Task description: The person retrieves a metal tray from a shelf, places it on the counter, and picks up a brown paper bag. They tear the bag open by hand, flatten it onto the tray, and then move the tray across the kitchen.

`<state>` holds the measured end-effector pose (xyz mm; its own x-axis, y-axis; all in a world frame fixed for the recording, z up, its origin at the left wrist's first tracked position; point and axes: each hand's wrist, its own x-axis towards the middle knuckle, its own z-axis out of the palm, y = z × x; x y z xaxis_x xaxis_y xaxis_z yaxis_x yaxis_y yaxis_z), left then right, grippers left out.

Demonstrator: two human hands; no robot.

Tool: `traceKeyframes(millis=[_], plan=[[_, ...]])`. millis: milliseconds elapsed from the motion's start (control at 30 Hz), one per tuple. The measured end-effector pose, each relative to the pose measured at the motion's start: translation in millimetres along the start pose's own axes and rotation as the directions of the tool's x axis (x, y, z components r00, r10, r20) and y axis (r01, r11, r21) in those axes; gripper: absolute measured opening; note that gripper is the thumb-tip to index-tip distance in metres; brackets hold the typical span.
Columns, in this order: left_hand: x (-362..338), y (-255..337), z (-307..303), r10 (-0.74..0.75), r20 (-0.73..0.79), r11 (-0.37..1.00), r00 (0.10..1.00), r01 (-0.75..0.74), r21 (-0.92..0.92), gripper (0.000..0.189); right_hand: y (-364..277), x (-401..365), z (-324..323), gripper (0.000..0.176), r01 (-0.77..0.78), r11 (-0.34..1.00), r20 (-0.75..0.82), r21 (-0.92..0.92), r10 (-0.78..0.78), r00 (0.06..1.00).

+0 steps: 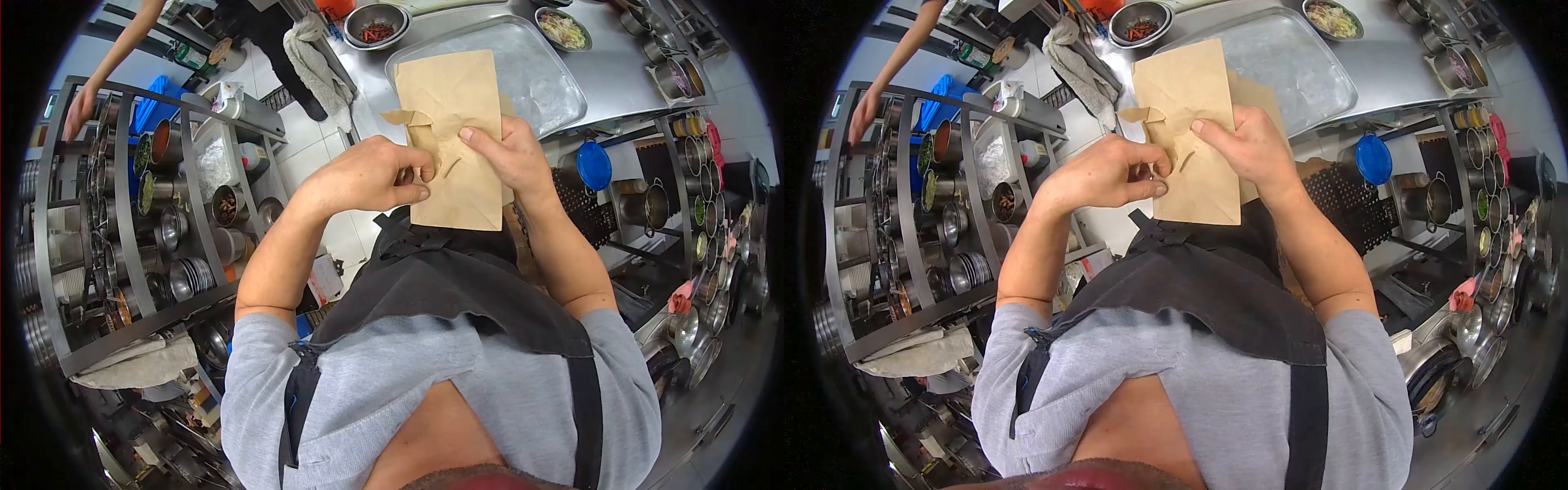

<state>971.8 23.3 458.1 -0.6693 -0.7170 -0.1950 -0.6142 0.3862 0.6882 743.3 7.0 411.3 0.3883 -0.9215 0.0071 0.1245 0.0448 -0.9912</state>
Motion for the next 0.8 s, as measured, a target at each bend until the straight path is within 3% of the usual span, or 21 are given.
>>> traceKeyframes(millis=[67, 367, 433, 700, 800], plan=[[3.0, -0.4, 1.5, -0.018, 0.005, 1.000, 1.000, 0.018, -0.003, 0.023, -4.2, -2.5, 2.2, 0.023, 0.005, 0.992, -0.022, -0.130, -0.008, 1.000], [5.1, -10.9, 28.4, -0.102, 0.058, 0.988, 0.993, 0.108, -0.114, 0.020, 22.7, -18.8, 5.9, 0.025, -0.059, 0.991, -0.062, -0.124, 0.052, 0.997], [0.9, -16.1, 28.3, -0.171, 0.157, 0.908, 0.973, 0.218, -0.358, 0.018, 30.9, -21.6, 3.9, 0.025, -0.049, 0.989, -0.063, -0.143, 0.040, 0.997], [4.2, -19.9, 39.5, -0.134, 0.128, 0.903, 0.983, 0.174, -0.392, 0.021, 22.7, -24.0, 6.3, 0.024, -0.053, 0.996, -0.091, -0.078, 0.046, 0.995], [3.8, -18.5, 38.7, -0.125, 0.143, 0.903, 0.982, 0.172, -0.394, 0.022, 27.5, -25.5, 2.8, 0.024, -0.007, 0.971, -0.097, -0.237, -0.017, 0.995]])
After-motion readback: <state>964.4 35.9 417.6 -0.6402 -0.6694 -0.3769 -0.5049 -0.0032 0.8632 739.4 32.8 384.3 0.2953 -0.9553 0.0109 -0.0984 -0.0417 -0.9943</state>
